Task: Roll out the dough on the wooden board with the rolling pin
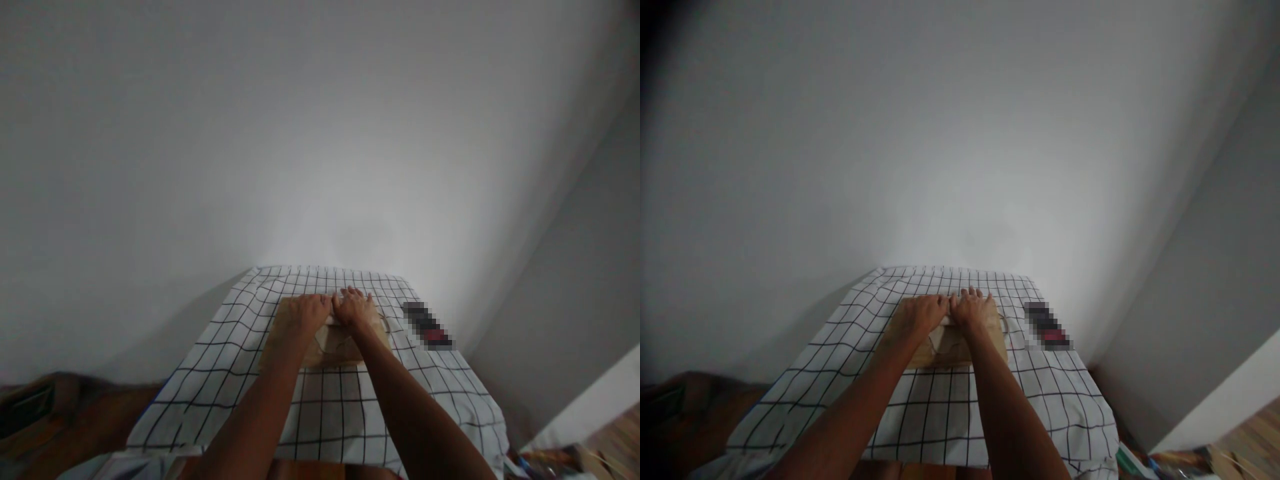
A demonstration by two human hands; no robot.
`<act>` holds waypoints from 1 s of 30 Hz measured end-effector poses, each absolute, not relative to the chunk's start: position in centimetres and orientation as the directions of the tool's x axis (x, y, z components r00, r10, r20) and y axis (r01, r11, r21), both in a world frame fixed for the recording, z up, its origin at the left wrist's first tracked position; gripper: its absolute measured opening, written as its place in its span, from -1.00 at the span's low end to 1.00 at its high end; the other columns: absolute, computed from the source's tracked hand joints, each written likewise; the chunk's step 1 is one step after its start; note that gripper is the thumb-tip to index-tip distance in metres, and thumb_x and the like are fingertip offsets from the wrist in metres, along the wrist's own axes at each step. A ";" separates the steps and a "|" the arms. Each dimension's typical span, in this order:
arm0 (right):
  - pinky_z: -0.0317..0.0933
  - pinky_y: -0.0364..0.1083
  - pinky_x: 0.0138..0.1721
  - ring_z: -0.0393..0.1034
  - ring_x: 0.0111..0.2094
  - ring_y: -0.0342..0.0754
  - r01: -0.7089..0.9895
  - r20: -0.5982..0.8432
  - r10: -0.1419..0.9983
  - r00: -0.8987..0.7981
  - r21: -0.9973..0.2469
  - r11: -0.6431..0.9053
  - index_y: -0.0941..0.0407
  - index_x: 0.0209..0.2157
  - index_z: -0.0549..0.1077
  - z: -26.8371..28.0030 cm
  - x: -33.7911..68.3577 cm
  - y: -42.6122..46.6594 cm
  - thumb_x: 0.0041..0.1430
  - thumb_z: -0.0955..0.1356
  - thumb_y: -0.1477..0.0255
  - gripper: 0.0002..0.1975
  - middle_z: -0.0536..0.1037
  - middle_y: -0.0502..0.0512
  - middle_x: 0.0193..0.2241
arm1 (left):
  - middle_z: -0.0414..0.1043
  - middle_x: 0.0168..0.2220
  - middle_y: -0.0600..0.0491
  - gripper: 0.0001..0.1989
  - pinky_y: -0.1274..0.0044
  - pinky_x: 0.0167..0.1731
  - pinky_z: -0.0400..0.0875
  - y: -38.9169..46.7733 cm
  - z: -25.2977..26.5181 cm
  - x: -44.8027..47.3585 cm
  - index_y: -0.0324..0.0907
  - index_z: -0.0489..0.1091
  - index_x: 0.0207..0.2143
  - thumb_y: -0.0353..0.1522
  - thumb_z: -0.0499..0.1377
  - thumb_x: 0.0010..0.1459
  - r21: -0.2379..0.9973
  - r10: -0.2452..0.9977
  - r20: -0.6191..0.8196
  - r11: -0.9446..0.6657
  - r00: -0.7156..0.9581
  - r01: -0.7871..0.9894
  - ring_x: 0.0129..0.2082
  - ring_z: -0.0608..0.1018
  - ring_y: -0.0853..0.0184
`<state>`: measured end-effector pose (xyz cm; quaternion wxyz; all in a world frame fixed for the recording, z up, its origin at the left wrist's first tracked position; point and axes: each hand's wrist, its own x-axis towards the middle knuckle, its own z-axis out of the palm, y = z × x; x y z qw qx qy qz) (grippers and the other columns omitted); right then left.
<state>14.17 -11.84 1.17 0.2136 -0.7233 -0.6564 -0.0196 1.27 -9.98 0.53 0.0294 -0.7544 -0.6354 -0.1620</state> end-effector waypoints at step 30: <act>0.17 0.08 0.02 0.46 -0.06 0.13 0.945 0.338 0.919 0.203 -0.313 -0.094 0.11 -0.07 0.54 0.0 14.9 -5.3 0.41 0.10 0.17 -0.51 0.60 0.26 -0.12 | 0.60 -0.14 -0.22 -0.40 0.36 -0.05 0.39 -3.9 0.8 3.5 -0.25 0.60 -0.16 -0.12 -0.16 0.33 0.218 0.955 0.294 -0.115 0.047 0.969 -0.08 0.59 0.11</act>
